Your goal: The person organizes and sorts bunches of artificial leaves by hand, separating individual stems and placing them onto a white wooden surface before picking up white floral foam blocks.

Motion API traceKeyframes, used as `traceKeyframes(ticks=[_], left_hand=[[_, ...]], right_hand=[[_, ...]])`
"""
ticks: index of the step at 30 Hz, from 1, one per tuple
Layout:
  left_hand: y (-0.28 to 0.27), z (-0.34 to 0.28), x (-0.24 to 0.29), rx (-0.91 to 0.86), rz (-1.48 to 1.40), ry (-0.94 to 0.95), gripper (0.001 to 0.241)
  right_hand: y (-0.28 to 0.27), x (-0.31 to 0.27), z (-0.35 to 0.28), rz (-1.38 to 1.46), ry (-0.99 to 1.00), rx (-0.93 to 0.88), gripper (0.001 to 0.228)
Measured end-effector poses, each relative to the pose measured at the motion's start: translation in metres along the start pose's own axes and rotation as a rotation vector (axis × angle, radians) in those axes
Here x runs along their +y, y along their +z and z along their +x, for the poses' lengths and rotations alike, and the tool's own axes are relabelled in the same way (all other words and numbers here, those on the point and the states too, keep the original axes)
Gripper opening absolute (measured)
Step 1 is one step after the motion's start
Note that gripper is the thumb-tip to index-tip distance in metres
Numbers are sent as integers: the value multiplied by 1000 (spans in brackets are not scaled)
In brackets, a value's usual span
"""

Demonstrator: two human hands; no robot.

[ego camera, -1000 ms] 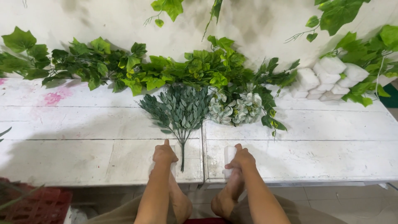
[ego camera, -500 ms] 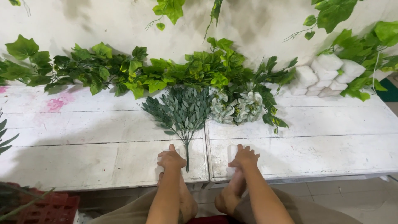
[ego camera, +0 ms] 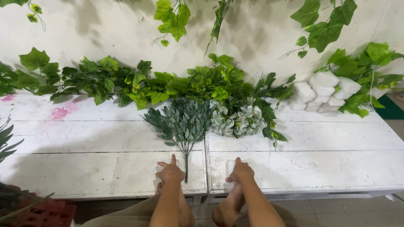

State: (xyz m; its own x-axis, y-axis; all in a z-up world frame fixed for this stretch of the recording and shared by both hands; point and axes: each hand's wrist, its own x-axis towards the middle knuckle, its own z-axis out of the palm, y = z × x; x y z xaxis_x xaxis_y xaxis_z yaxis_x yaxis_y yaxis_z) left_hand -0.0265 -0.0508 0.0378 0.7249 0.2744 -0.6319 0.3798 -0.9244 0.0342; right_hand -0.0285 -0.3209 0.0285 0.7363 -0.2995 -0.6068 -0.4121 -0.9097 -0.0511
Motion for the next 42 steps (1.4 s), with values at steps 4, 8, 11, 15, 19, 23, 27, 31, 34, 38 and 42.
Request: traceKeyframes(ticks=[4, 8, 11, 15, 19, 23, 27, 31, 34, 38, 42], left_hand=[[4, -1, 7, 27, 70, -4, 89], [6, -1, 13, 223, -22, 127, 69], [8, 11, 16, 225, 6, 152, 60], [4, -1, 13, 152, 47, 124, 59], [7, 7, 4, 152, 66, 139, 62], [5, -5, 7, 160, 29, 181, 64], [-28, -51, 14, 327, -99, 293, 77], [-63, -100, 27, 469, -106, 375, 79], [-87, -123, 28, 631, -229, 473, 83], [-121, -141, 22, 908, -346, 596, 87], [-147, -169, -2, 1128, -479, 584, 85]], right_hand=[[-11, -9, -22, -65, 35, -35, 124], [-24, -10, -53, 5, -105, 87, 92], [-5, -5, -28, 7, -127, 111, 91], [-1, -2, -14, -68, -119, 148, 84], [-3, -11, -7, -78, -107, 176, 87], [-17, -25, -69, -23, -101, 169, 91], [-34, -55, -111, 299, -217, 385, 82], [-44, -76, -124, 421, -266, 442, 80], [-67, -96, -151, 508, -347, 547, 85], [-109, -116, -193, 561, -543, 732, 69], [-128, -135, -217, 633, -838, 853, 68]])
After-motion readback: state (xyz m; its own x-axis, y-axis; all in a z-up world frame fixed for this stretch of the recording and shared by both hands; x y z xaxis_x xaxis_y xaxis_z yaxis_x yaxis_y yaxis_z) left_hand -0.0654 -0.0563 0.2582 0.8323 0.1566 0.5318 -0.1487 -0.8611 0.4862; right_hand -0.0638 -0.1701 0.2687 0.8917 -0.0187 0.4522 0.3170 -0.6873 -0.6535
